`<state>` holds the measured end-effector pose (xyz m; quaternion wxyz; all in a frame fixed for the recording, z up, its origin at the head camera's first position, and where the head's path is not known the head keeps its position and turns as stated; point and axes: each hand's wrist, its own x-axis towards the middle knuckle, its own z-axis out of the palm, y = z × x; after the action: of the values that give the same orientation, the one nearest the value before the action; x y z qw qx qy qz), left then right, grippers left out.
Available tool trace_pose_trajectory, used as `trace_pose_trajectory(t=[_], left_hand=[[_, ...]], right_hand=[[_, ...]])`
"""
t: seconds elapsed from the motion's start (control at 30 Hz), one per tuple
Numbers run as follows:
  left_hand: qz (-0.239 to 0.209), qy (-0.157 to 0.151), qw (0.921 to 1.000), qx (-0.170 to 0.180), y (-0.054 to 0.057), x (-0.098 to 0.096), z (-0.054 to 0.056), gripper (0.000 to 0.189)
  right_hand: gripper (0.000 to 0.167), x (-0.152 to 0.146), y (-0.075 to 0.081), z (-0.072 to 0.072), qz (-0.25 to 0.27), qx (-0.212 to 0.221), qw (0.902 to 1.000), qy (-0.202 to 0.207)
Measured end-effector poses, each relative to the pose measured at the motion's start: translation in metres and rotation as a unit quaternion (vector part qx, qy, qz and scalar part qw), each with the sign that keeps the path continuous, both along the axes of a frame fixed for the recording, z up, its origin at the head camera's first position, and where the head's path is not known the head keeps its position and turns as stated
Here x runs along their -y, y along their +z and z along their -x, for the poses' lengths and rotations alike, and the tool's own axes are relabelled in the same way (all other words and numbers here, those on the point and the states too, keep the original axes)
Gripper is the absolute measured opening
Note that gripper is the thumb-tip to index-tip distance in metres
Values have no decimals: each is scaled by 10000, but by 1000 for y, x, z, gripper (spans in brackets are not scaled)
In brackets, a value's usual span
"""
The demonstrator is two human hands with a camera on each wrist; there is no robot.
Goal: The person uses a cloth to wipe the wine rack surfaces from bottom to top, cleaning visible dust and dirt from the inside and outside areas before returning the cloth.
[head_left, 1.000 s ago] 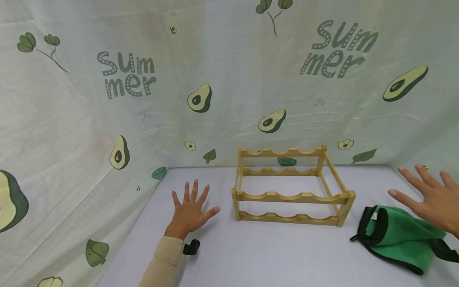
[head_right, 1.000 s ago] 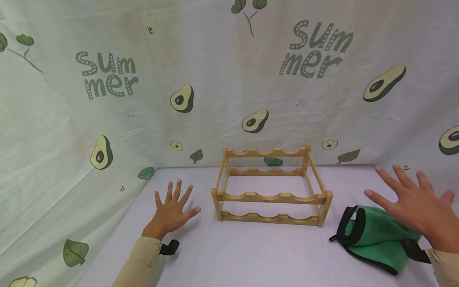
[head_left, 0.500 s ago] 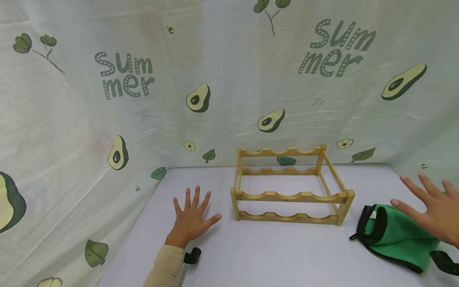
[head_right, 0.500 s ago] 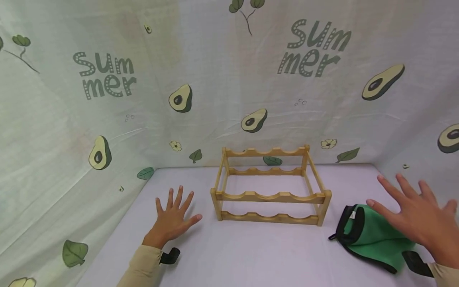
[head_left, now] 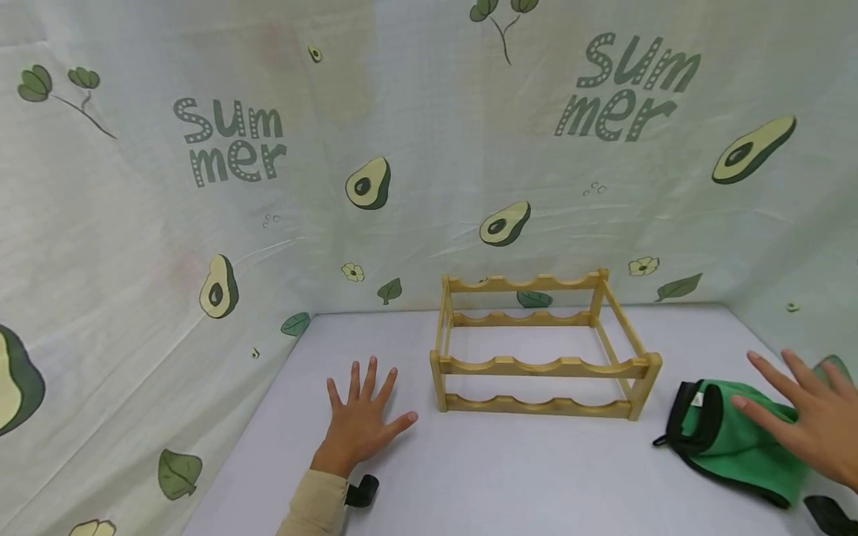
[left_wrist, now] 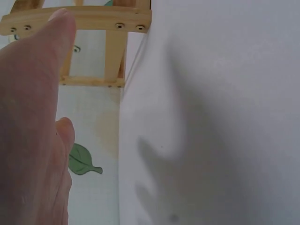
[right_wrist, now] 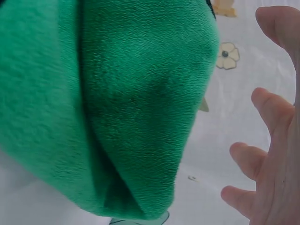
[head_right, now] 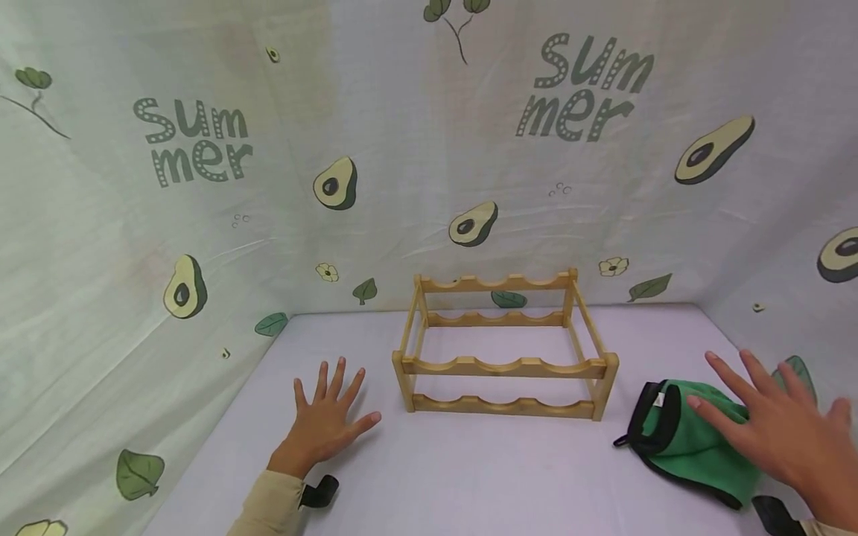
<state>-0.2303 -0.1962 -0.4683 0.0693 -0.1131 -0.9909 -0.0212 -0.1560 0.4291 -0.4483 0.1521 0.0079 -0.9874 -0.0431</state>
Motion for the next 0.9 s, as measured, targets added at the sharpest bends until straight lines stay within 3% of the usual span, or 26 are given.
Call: trace_pose_trajectory(t=[0.03,0.1,0.3,0.47,0.67,0.9], left_hand=[[-3,9,10000,-29,0,-1,-1,95],[2,27,10000,-64,-1,-2,-2,96],[27,-37,10000,-72,-5,-5,-6,97],[-62,-160,9998,-88,-7,-6,-7,95],[-515,-359,9980,-103,-11,-8,-5,86],[-1094,-485,9914,-524,-16,-16,2,72]], right_hand=[[115,1,0,0,93,24,10000,-11],[109,6,-1,1,662,57,9967,-467],[110,8,-7,0,763,124,9946,-688],[107,7,-15,-1,988,218,9923,-710],[99,1,-24,-3,1494,462,9842,-825],[91,-2,-36,-2,2228,766,9700,-601]])
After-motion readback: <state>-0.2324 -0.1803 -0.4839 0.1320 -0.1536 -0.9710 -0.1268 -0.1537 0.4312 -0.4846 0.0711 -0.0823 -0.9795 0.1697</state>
